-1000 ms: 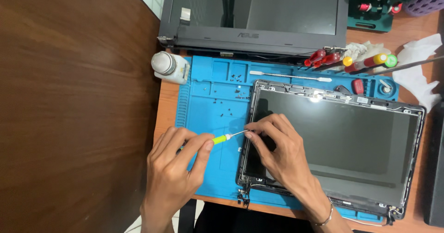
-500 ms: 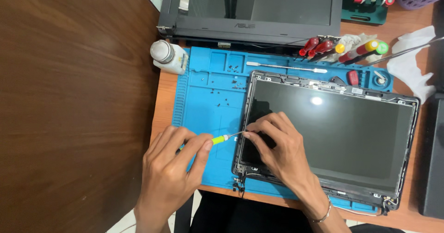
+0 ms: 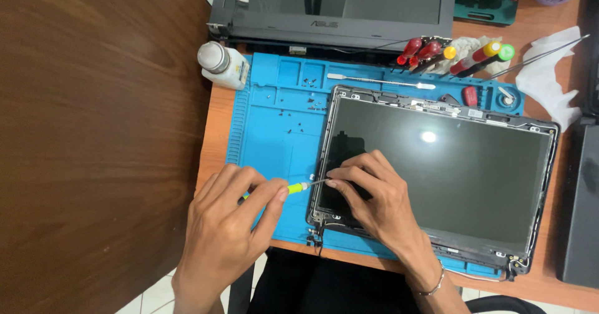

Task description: The person disassembles a laptop by using a screwdriver to remove screws from the internal frame, detaching ribbon cables and small connectors by hand, and lifting components from the chassis while working on a blue repair mat.

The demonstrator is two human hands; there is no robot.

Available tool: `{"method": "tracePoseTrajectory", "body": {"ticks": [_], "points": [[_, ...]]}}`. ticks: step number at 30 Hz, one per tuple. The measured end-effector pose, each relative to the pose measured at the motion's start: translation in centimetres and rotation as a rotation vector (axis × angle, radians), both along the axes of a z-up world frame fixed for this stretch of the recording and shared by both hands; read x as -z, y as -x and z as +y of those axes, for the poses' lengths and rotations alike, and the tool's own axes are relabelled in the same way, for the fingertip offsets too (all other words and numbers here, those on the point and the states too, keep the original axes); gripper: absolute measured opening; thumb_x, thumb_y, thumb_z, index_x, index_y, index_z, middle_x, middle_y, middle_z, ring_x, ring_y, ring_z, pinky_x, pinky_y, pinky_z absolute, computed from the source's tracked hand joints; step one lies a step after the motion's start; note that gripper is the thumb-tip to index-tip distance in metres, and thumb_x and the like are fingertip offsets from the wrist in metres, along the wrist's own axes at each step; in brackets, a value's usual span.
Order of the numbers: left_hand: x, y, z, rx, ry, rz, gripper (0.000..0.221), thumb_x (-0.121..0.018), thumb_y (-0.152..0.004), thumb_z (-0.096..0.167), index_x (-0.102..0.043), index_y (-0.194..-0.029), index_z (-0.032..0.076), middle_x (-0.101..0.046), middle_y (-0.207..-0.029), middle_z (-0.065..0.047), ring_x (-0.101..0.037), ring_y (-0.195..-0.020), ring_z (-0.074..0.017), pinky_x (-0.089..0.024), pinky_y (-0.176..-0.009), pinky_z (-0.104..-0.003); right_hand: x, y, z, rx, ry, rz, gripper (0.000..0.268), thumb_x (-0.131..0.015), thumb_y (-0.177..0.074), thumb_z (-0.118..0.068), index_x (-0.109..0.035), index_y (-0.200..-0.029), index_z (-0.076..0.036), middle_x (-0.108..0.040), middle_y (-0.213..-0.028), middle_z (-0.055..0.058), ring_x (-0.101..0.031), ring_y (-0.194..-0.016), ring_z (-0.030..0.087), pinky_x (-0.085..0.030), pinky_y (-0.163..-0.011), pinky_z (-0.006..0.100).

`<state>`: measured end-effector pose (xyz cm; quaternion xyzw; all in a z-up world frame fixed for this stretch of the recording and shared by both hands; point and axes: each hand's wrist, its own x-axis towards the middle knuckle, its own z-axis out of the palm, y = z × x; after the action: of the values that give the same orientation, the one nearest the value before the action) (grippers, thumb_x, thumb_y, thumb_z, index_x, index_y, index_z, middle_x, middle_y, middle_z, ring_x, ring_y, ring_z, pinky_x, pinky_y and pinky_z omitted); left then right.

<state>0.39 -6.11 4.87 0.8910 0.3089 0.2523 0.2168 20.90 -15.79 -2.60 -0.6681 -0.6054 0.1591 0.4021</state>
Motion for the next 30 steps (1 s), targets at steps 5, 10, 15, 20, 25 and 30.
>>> {"method": "tracePoseTrajectory", "body": {"ticks": [5, 10, 15, 20, 25, 30], "points": [[-0.4, 0.1, -0.3, 0.022, -0.004, 0.023, 0.011, -0.074, -0.09, 0.012, -0.076, -0.097, 0.004, -0.06, -0.08, -0.004, -0.058, -0.073, -0.0202, -0.046, -0.064, -0.036, 0.2, -0.2, -0.5, -0.056, -0.005, 0.023, 0.013, -0.08, -0.083, -0.009, -0.077, -0.096, -0.008, -0.07, -0.092, 0.003, -0.061, -0.083, 0.019, -0.052, -0.071, 0.032], [-0.5, 0.4, -1.0, 0.04, -0.007, 0.081, 0.01, -0.075, -0.089, 0.012, -0.075, -0.094, 0.003, -0.06, -0.08, -0.004, -0.057, -0.073, -0.0201, -0.046, -0.063, -0.035, 0.1, -0.1, -1.0, -0.124, 0.025, 0.054, 0.017, -0.081, -0.081, -0.011, -0.078, -0.098, -0.008, -0.069, -0.091, 0.002, -0.061, -0.086, 0.019, -0.053, -0.073, 0.032], [-0.1, 0.8, -2.0, 0.129, 0.004, 0.244, 0.011, -0.074, -0.085, 0.013, -0.073, -0.088, 0.002, -0.061, -0.082, -0.005, -0.058, -0.078, -0.0214, -0.045, -0.066, -0.038, -0.2, -0.7, -1.0, -0.237, 0.13, 0.027, 0.034, -0.085, -0.076, -0.016, -0.079, -0.108, -0.007, -0.067, -0.095, 0.003, -0.059, -0.086, 0.021, -0.054, -0.075, 0.034], [1.1, 0.4, -2.7, 0.179, 0.067, 0.39, 0.012, -0.073, -0.087, 0.013, -0.071, -0.083, 0.001, -0.064, -0.084, -0.007, -0.06, -0.081, -0.0215, -0.047, -0.07, -0.039, 0.1, -0.9, -1.2, -0.223, 0.145, 0.012, 0.027, -0.083, -0.077, -0.013, -0.08, -0.104, -0.009, -0.068, -0.095, 0.001, -0.06, -0.088, 0.019, -0.054, -0.077, 0.033], [1.7, 0.4, -3.0, 0.195, 0.059, 0.462, 0.012, -0.071, -0.087, 0.012, -0.072, -0.085, 0.001, -0.065, -0.083, -0.007, -0.061, -0.082, -0.022, -0.047, -0.07, -0.04, 0.3, -0.8, -1.4, -0.214, 0.158, 0.006, 0.027, -0.082, -0.077, -0.013, -0.08, -0.104, -0.009, -0.067, -0.094, 0.001, -0.06, -0.088, 0.019, -0.055, -0.077, 0.032], [2.1, 0.0, -3.3, 0.215, 0.099, 0.496, 0.009, -0.069, -0.09, 0.009, -0.073, -0.087, 0.001, -0.066, -0.086, -0.007, -0.061, -0.085, -0.0216, -0.047, -0.071, -0.04, 0.2, -0.7, -1.3, -0.197, 0.152, 0.014, 0.028, -0.083, -0.077, -0.014, -0.08, -0.104, -0.009, -0.068, -0.094, 0.001, -0.061, -0.088, 0.019, -0.055, -0.077, 0.033]]}}
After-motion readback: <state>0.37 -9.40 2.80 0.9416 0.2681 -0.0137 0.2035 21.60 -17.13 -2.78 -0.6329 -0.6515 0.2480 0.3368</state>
